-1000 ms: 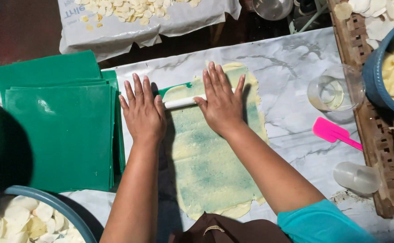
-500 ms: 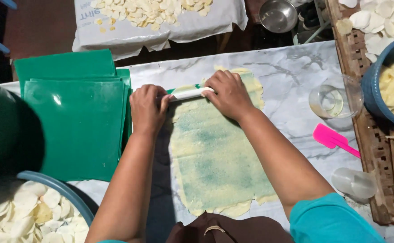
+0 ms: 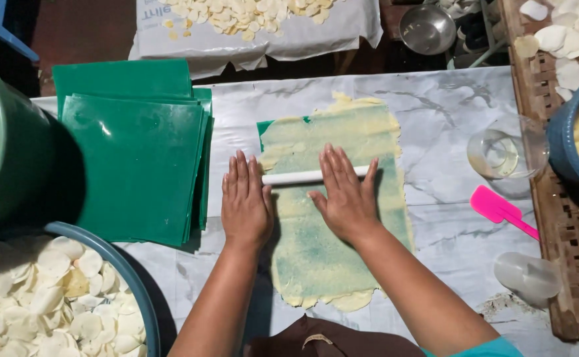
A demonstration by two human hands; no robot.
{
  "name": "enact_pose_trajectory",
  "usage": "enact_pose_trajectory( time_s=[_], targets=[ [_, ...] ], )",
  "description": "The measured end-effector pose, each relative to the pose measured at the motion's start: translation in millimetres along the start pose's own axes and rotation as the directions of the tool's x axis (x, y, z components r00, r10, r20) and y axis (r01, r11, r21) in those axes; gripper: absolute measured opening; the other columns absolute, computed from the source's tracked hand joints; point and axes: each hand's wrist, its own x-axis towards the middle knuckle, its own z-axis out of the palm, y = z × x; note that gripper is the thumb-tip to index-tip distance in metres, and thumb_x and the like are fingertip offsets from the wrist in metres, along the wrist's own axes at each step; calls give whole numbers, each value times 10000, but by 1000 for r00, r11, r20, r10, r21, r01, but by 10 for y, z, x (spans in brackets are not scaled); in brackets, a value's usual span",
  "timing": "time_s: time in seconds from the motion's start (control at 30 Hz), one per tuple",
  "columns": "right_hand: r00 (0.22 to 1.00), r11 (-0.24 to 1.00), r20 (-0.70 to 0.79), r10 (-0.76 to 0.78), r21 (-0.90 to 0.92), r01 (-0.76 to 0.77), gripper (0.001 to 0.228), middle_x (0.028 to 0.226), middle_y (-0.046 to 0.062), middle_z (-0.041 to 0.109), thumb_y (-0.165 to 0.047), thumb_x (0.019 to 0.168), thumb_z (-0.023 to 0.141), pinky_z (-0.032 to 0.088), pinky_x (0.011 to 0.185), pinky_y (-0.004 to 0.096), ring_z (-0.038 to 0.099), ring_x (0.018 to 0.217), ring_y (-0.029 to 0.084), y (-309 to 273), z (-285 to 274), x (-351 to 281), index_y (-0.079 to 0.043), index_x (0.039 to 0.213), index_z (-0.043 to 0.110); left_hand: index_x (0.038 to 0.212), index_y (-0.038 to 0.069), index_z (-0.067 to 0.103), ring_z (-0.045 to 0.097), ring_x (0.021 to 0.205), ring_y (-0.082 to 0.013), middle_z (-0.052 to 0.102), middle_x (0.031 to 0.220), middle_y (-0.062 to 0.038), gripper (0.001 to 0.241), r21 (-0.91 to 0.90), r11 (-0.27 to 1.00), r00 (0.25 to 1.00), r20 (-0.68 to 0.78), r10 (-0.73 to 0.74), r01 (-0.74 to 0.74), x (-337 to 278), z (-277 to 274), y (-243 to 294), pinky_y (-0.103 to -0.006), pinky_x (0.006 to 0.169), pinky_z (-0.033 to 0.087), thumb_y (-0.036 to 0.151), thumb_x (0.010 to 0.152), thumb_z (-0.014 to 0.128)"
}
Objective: Rolling out small pieces of dough into thin sheets using a rolling pin on a mat.
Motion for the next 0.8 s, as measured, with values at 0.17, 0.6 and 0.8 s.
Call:
enact_pose_trajectory(
  time_s=[0.17, 0.6, 0.8],
  targets=[
    [996, 994, -64, 63, -83, -68, 693, 1687, 169, 332, -525, 1088, 400, -13, 1137, 805, 233, 1581, 293, 68, 145, 617, -31, 1574, 414, 1620, 31, 289, 78, 1592, -378, 137, 1722, -196, 628, 87, 982, 971, 156, -182, 170, 607, 32, -56, -498, 1283, 72, 397, 1110, 272],
    [985, 989, 92, 146, -33, -143, 718, 1722, 56, 64, -575, 1085, 186, -131, 1142, 737, 6, 1584, 212, 158, -44, 1758, -140, 1656, 209, 1632, 58, 301, 92, 1591, -312, 121, 1708, -131, 596, 63, 984, 986, -13, -168, 168, 1718, 297, -574, -557, 1286, 95, 379, 1131, 275],
    [996, 997, -47, 77, 34, -75, 661, 1723, 115, 203, -461, 1098, 405, -51, 1178, 758, 139, 1601, 278, 105, 128, 1097, -96, 1638, 293, 1563, 10, 433, 239, 1571, -369, 322, 1653, -207, 543, 35, 997, 990, -125, -70, 75, 1218, 269, -419, -570, 1285, 102, 312, 1119, 345]
  ],
)
